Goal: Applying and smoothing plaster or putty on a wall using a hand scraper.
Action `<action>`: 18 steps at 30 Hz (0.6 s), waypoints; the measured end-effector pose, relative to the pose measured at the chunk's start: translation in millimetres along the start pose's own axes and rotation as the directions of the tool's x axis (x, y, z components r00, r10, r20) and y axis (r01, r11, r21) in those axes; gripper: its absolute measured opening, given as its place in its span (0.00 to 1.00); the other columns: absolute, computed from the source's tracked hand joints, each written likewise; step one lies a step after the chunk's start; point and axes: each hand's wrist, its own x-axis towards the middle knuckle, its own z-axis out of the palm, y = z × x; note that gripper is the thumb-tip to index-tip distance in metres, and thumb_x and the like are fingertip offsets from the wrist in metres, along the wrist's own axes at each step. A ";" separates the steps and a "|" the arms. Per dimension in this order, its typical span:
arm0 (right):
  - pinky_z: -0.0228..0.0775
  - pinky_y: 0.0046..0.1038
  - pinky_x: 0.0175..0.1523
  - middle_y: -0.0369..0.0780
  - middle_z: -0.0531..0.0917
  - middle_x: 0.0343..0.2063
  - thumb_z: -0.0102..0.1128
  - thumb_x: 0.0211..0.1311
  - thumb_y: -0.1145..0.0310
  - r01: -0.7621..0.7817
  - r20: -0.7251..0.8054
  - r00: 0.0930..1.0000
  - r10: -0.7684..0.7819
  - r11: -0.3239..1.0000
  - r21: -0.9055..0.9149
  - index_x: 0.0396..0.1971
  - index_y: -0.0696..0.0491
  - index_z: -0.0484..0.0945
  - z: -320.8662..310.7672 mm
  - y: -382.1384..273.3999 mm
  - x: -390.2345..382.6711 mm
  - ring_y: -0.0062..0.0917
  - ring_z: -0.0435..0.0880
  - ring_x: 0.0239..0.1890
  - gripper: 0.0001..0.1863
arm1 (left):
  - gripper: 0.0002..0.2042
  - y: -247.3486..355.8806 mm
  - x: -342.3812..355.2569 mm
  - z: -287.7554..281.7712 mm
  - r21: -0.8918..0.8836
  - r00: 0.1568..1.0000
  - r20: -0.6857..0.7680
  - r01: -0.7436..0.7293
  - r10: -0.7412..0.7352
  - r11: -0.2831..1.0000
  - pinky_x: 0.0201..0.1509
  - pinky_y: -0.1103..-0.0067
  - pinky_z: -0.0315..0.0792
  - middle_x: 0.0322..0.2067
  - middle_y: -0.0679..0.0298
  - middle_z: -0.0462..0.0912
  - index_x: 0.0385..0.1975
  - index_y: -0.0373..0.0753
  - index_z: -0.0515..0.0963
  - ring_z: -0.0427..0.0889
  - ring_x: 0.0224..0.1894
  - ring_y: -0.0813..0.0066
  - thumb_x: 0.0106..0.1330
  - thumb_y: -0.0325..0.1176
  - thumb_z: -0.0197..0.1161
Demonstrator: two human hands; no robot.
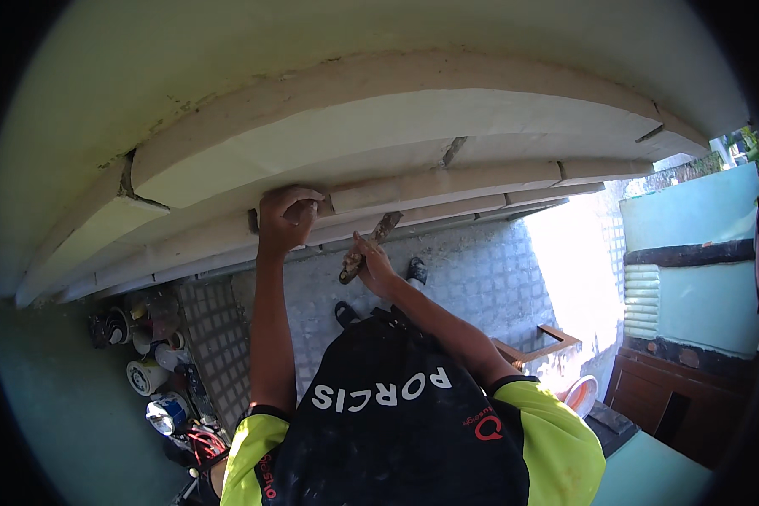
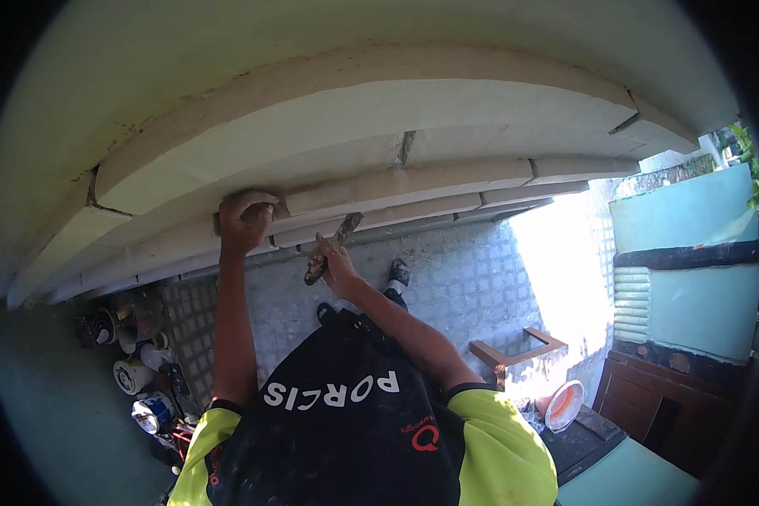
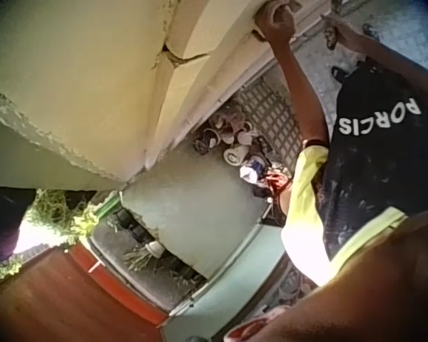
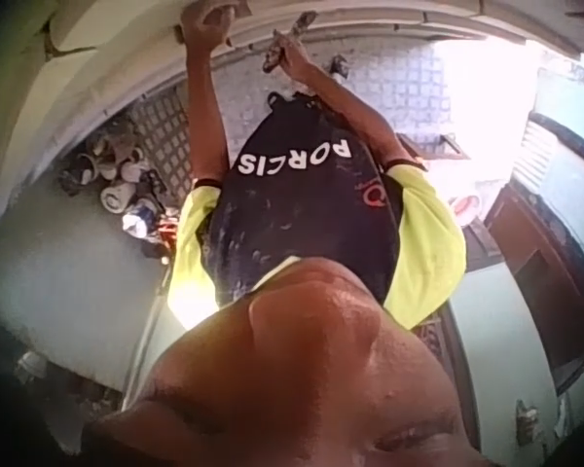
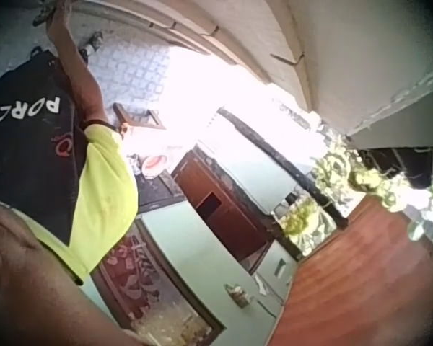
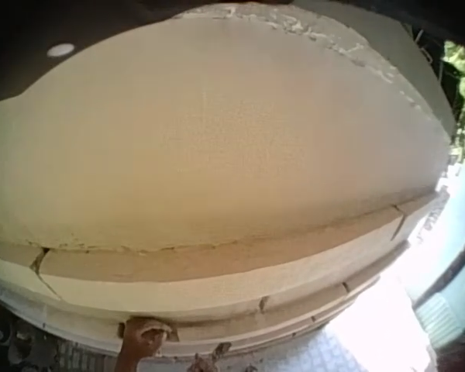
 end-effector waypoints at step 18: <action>0.66 0.28 0.31 0.34 0.70 0.19 0.60 0.67 0.65 0.247 -0.153 0.954 -0.258 0.965 -0.087 0.24 0.51 0.71 -54.5 -57.9 11.2 0.23 0.73 0.23 0.12 | 0.08 -2.2 1.3 -0.8 0.031 0.997 -0.009 -0.082 0.082 0.996 0.35 0.80 0.77 0.25 0.61 0.86 0.29 0.35 0.82 0.84 0.26 0.75 0.53 0.17 0.58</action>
